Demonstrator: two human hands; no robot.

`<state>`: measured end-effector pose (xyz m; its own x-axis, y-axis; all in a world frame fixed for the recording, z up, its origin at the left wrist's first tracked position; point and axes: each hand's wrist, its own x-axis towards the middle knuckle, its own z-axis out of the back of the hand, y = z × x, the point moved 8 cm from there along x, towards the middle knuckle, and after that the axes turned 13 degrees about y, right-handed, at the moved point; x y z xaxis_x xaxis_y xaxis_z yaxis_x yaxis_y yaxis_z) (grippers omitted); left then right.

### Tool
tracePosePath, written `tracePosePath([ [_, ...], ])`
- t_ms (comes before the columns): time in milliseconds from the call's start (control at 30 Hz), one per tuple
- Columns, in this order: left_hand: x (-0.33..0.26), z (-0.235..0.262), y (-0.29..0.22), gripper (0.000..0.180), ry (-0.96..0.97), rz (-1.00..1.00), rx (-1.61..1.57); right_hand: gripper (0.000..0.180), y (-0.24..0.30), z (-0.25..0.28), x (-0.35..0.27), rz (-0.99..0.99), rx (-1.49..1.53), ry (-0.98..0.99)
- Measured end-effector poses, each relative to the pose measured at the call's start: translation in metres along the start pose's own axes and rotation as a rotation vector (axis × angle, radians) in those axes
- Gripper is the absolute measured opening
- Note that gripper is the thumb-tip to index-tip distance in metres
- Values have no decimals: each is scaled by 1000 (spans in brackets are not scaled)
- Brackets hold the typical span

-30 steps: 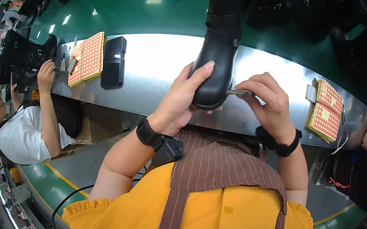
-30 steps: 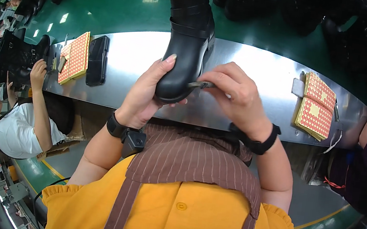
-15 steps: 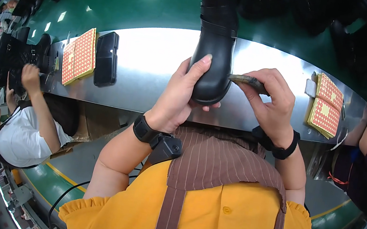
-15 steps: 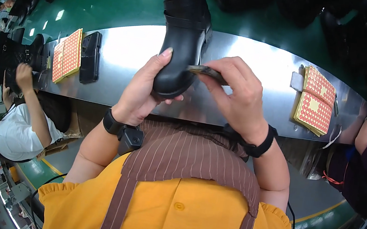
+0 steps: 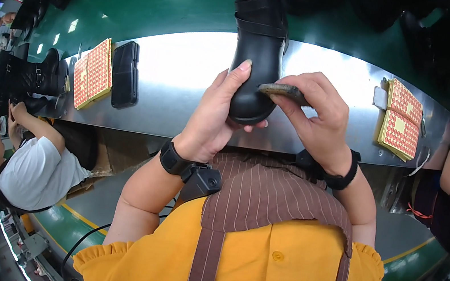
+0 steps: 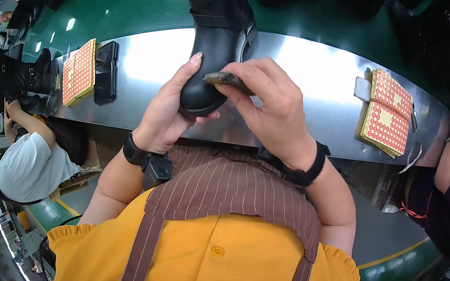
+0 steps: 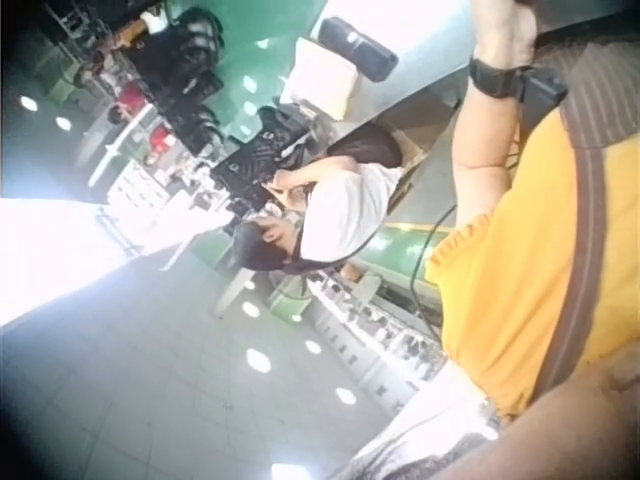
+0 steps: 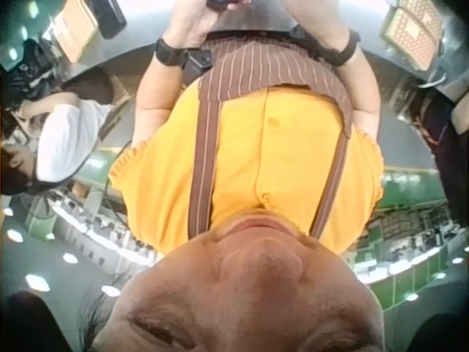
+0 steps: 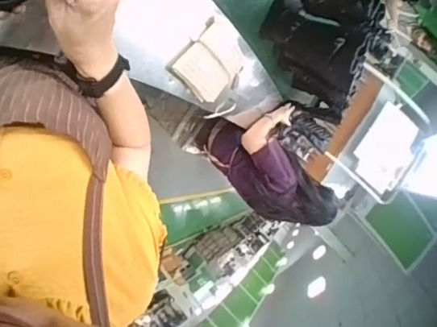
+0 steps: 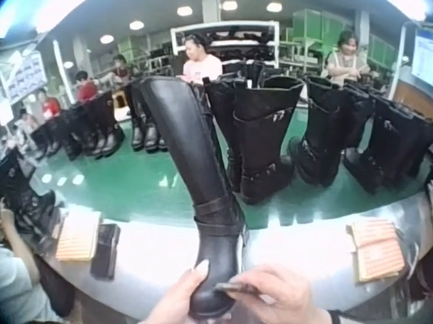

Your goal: Inspecting and cleaning black boots on a factory assembly line.

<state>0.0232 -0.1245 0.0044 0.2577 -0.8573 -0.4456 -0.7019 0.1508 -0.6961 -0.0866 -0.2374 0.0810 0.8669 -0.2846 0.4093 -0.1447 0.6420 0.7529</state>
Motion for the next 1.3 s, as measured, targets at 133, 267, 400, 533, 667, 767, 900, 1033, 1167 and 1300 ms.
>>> tracePosePath([
  [133, -2, 2, 4, 55, 20, 20, 15, 26, -8, -1, 7, -35, -23, 142],
  [267, 6, -4, 7, 55, 75, 30, 4, 23, 11, 13, 1, 15, -295, 53],
  [400, 6, -1, 2, 47, -1, -60, -34, 22, 43, -11, -1, 297, -379, 198],
  [533, -5, 1, -2, 48, 29, -3, -2, 24, 12, 13, 15, 78, -584, 170],
  [667, -4, 0, 1, 47, 26, 31, -39, 26, 14, 18, 3, 111, -382, 165],
  [767, -1, -1, -3, 45, 20, -43, -69, 25, 12, 4, 12, 181, -165, 181],
  [900, -6, 3, -2, 44, 9, -11, -55, 25, -10, 6, 29, -1, -300, 154],
  [1033, -4, 4, -1, 42, 34, -21, -137, 22, 15, 9, 12, 215, -187, 111],
  [1167, -2, 2, 1, 47, 72, -12, -107, 24, 20, -4, 11, 284, -320, 149],
  [1300, -6, 7, 1, 46, 14, -15, -45, 20, 18, 6, 14, 226, -530, 115],
])
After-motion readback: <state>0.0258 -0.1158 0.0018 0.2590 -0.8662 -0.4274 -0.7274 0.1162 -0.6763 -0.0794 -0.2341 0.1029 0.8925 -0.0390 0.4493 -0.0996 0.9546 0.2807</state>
